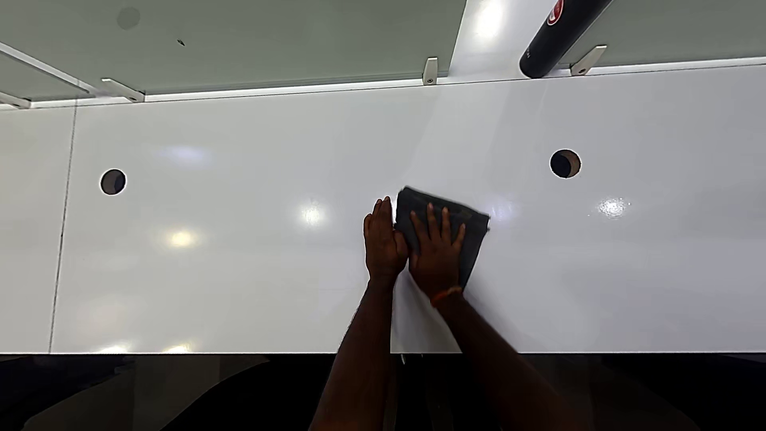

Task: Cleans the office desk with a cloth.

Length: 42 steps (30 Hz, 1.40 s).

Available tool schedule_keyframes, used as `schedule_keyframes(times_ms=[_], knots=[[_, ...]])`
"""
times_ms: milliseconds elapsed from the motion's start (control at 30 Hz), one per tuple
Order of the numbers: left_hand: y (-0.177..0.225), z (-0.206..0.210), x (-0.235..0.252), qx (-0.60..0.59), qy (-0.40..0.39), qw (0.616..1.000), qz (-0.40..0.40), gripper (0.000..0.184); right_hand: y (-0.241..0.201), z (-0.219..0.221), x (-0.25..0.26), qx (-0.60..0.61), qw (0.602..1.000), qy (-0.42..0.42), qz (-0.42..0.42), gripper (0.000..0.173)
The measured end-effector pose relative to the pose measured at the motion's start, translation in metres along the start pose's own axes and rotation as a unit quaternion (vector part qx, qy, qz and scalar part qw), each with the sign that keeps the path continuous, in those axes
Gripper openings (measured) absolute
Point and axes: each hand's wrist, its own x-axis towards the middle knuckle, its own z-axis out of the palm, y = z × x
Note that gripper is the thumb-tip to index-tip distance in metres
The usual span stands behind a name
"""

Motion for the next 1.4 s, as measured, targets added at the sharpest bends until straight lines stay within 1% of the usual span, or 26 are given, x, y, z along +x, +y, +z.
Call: schedule_keyframes(times_ms=[100, 233, 333, 400, 467, 633, 767, 833, 933, 1067, 1133, 1200, 1233, 1267, 1300, 1333, 1400], knots=[[-0.001, 0.000, 0.002, -0.013, 0.014, 1.000, -0.006, 0.060, 0.006, 0.002, -0.084, 0.005, 1.000, -0.020, -0.011, 0.070], [-0.001, 0.002, 0.001, 0.010, 0.014, 1.000, -0.001, 0.059, 0.039, -0.006, -0.172, 0.006, 0.998, -0.037, -0.046, 0.067], [0.003, 0.003, 0.003, 0.070, -0.009, 0.998, -0.003, 0.059, 0.070, -0.016, -0.211, 0.006, 0.998, -0.036, -0.042, 0.058], [0.004, 0.004, 0.004, 0.109, -0.031, 0.994, -0.005, 0.059, 0.086, -0.019, -0.224, -0.009, 0.999, -0.036, -0.033, 0.056], [0.006, 0.004, 0.002, 0.131, -0.059, 0.990, -0.008, 0.058, 0.093, -0.021, -0.224, -0.016, 0.999, -0.039, -0.027, 0.059], [0.007, 0.007, 0.005, 0.155, -0.062, 0.986, -0.015, 0.053, 0.086, -0.017, -0.188, -0.038, 0.999, -0.032, -0.004, 0.074], [0.010, 0.007, 0.006, 0.168, -0.061, 0.983, -0.031, 0.052, 0.078, -0.018, -0.138, -0.052, 0.998, -0.026, 0.001, 0.079], [0.011, 0.007, 0.007, 0.172, -0.068, 0.982, -0.041, 0.051, 0.074, -0.018, -0.099, -0.054, 0.998, -0.018, 0.003, 0.076], [0.012, 0.008, 0.008, 0.171, -0.057, 0.983, -0.039, 0.049, 0.067, -0.017, -0.033, -0.053, 0.998, -0.011, 0.008, 0.070], [0.011, 0.009, 0.009, 0.165, -0.043, 0.985, -0.029, 0.048, 0.062, -0.018, 0.046, -0.036, 0.999, -0.015, 0.014, 0.071], [0.009, 0.008, 0.007, 0.161, -0.043, 0.986, -0.030, 0.049, 0.063, -0.015, 0.071, 0.001, 1.000, 0.001, 0.003, 0.066], [0.008, 0.010, 0.007, 0.157, -0.033, 0.987, -0.023, 0.049, 0.070, -0.016, 0.083, 0.092, 0.995, 0.037, -0.015, 0.055], [0.008, 0.010, 0.006, 0.156, -0.029, 0.987, -0.020, 0.049, 0.075, -0.020, 0.085, 0.164, 0.985, 0.047, -0.025, 0.052], [0.008, 0.010, 0.007, 0.153, -0.022, 0.988, -0.016, 0.049, 0.080, -0.030, 0.085, 0.256, 0.965, 0.042, -0.029, 0.051], [0.007, 0.009, 0.007, 0.150, -0.018, 0.988, -0.012, 0.050, 0.084, -0.049, 0.081, 0.360, 0.933, 0.018, -0.013, 0.051], [0.007, 0.009, 0.008, 0.148, -0.018, 0.989, -0.012, 0.050, 0.087, -0.073, 0.076, 0.470, 0.882, -0.008, 0.033, 0.050], [0.008, 0.009, 0.006, 0.147, -0.021, 0.989, -0.015, 0.051, 0.084, -0.127, 0.054, 0.644, 0.749, -0.034, 0.154, 0.039]])
